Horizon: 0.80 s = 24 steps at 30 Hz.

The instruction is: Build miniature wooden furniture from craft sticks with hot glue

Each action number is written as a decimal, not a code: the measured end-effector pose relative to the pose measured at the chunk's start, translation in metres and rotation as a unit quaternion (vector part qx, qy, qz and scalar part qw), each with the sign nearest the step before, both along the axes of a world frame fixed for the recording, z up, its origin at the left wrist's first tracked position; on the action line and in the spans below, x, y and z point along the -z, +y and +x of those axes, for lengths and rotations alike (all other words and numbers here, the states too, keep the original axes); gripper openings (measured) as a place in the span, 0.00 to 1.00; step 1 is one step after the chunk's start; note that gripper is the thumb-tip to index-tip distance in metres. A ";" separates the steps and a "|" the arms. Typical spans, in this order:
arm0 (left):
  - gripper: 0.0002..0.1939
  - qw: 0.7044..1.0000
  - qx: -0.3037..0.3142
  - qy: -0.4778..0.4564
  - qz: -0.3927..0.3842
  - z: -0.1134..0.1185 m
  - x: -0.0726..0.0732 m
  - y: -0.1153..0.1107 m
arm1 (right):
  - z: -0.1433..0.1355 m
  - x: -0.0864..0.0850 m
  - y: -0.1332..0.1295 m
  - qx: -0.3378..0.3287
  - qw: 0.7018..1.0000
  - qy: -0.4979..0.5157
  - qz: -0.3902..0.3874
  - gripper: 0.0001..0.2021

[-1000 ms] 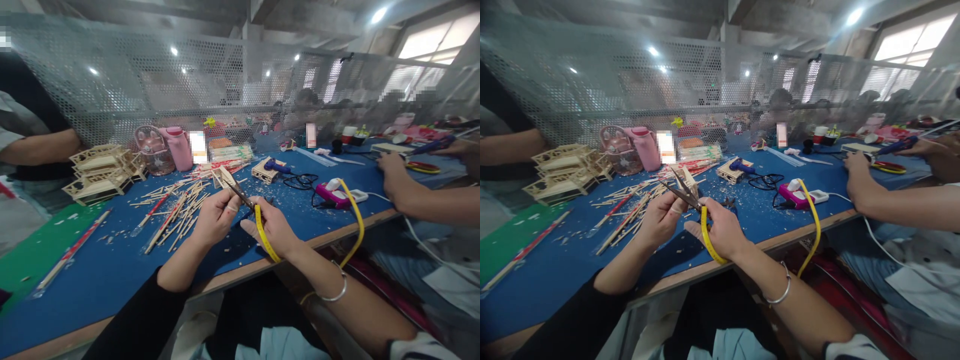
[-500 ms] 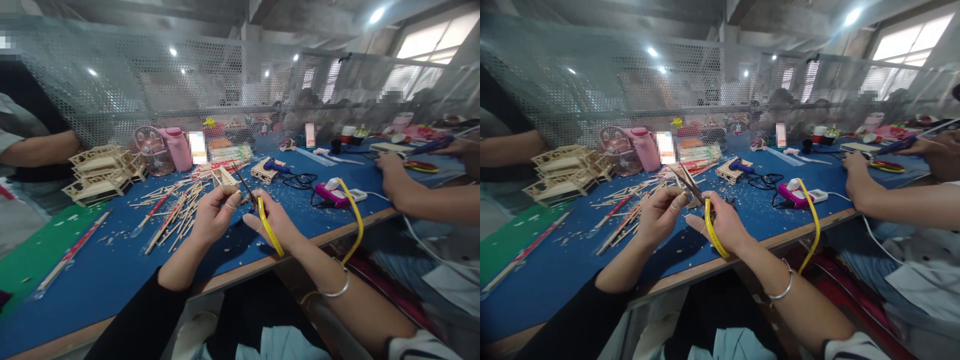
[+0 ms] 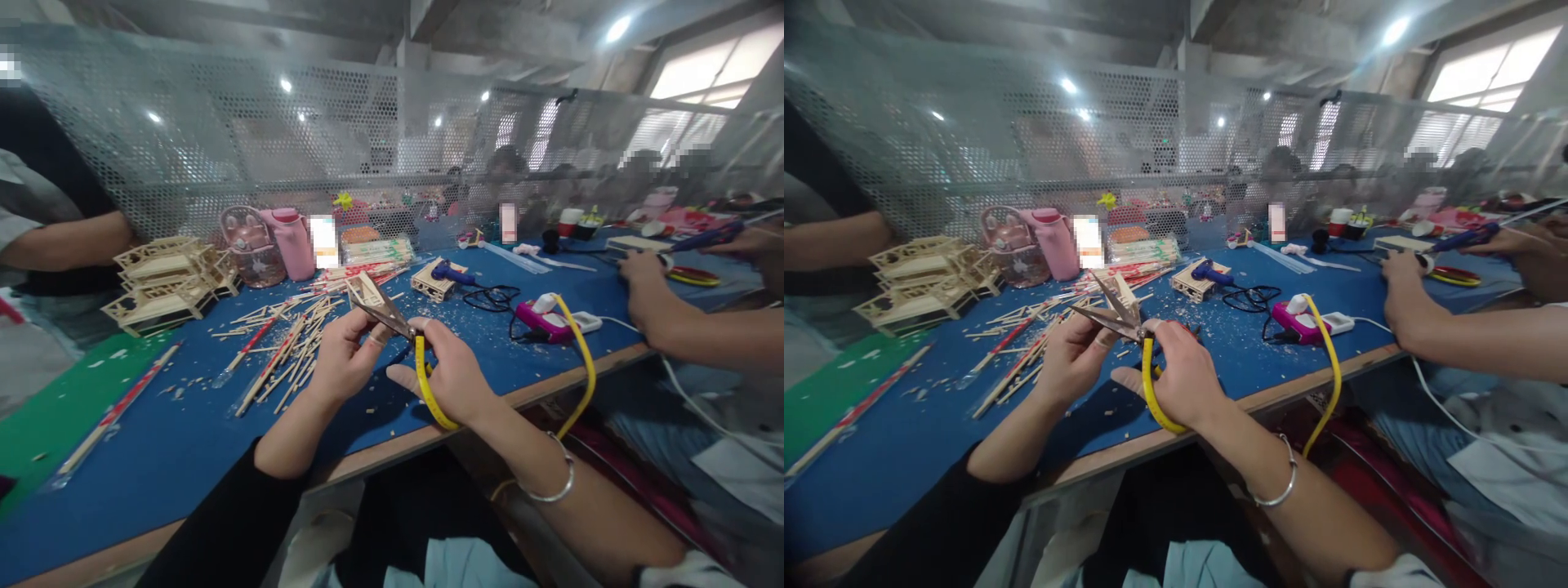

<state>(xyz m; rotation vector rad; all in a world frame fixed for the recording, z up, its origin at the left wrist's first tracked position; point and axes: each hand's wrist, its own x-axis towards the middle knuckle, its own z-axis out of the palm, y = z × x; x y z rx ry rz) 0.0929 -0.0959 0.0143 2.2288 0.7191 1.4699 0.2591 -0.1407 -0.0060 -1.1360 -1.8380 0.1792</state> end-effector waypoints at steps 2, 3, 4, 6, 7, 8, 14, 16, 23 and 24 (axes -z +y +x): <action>0.08 0.999 -0.032 0.013 0.035 0.000 0.000 -0.001 | 0.000 0.000 0.000 -0.005 1.000 -0.005 0.001 0.28; 0.07 0.997 -0.048 0.018 0.055 0.000 0.000 -0.001 | 0.000 0.000 0.000 -0.003 1.000 -0.008 0.004 0.28; 0.07 0.995 -0.061 0.021 0.073 0.000 0.000 -0.001 | -0.001 0.000 0.000 -0.001 1.000 -0.012 0.008 0.28; 0.06 0.992 -0.079 0.022 0.098 0.001 0.000 -0.001 | -0.001 0.000 0.000 0.003 1.000 -0.017 0.016 0.28; 0.06 0.991 -0.085 0.021 0.106 0.001 0.000 -0.002 | -0.001 0.000 0.000 0.003 1.000 -0.018 0.019 0.28; 0.06 0.990 -0.088 0.021 0.110 0.001 0.000 -0.002 | -0.002 0.000 0.000 0.002 1.000 -0.018 0.022 0.28; 0.06 0.978 -0.114 0.061 0.163 0.000 -0.002 -0.005 | -0.003 0.002 0.001 -0.016 1.000 -0.015 0.021 0.28; 0.05 0.970 -0.134 0.073 0.191 0.000 -0.004 -0.006 | -0.002 0.003 0.001 -0.017 0.999 -0.019 0.021 0.28; 0.04 0.954 -0.159 0.099 0.236 0.000 -0.007 -0.009 | -0.004 0.008 -0.002 -0.023 1.000 0.011 0.017 0.25; 0.04 0.954 -0.157 0.099 0.235 0.000 -0.007 -0.009 | -0.004 0.009 -0.002 -0.025 0.999 0.020 0.017 0.24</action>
